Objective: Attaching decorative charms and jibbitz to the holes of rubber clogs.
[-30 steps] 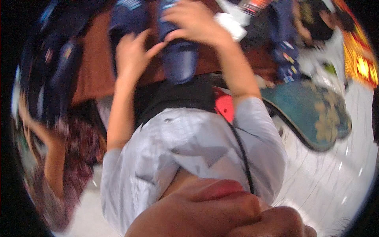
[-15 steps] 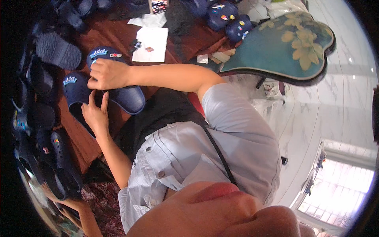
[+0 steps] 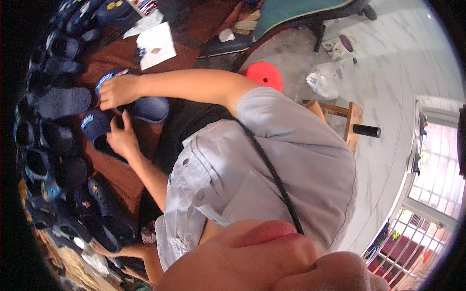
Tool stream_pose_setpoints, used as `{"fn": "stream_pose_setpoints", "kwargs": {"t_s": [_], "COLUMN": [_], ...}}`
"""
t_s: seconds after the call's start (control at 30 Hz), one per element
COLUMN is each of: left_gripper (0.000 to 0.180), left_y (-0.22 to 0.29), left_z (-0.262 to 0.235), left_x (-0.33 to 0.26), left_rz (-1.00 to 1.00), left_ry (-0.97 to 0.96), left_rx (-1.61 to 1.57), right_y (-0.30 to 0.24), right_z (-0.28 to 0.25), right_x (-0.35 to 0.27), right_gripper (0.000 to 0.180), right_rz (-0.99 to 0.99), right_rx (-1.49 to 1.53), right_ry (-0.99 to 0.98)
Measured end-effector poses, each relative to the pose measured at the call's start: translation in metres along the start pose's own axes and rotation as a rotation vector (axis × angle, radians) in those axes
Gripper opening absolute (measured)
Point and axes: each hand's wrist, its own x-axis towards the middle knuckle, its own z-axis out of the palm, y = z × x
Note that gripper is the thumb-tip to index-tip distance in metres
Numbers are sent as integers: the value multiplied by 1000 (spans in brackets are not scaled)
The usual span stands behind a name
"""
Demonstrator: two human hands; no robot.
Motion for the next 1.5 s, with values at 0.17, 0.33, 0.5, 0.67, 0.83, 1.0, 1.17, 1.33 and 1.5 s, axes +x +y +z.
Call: {"fn": "stream_pose_setpoints", "kwargs": {"t_s": [0.17,0.33,0.5,0.67,0.83,1.0,1.17,1.33,1.5], "left_gripper": [58,58,57,55,53,48,45,42,40], "left_y": [20,20,22,23,16,8,18,24,32], "left_z": [-8,-15,-20,-18,-23,-30,-59,-75,-88], "left_x": [-2,-8,-9,-8,-11,-20,-29,-30,-32], "left_rz": [5,25,15,8,31,81,4,25,-18], "left_ry": [-25,3,15,-1,-24,-7,-69,-16,2], "left_rx": [34,-22,5,-10,-26,-38,-133,-48,-29], "right_y": [2,-5,-6,-4,-14,0,32,47,30], "right_z": [-5,-15,-14,-17,-40,-94,-139,-157,-151], "right_x": [-10,-3,-1,-1,-16,-80,-175,-250,-252], "right_gripper": [15,6,8,9,35,36,29,27,21], "right_rz": [65,72,72,109,223,457,963,1326,1422], "right_rx": [15,34,64,86,155,185,39,-4,201], "right_ry": [-39,-62,-87,-68,-22,130,248,238,256]}}
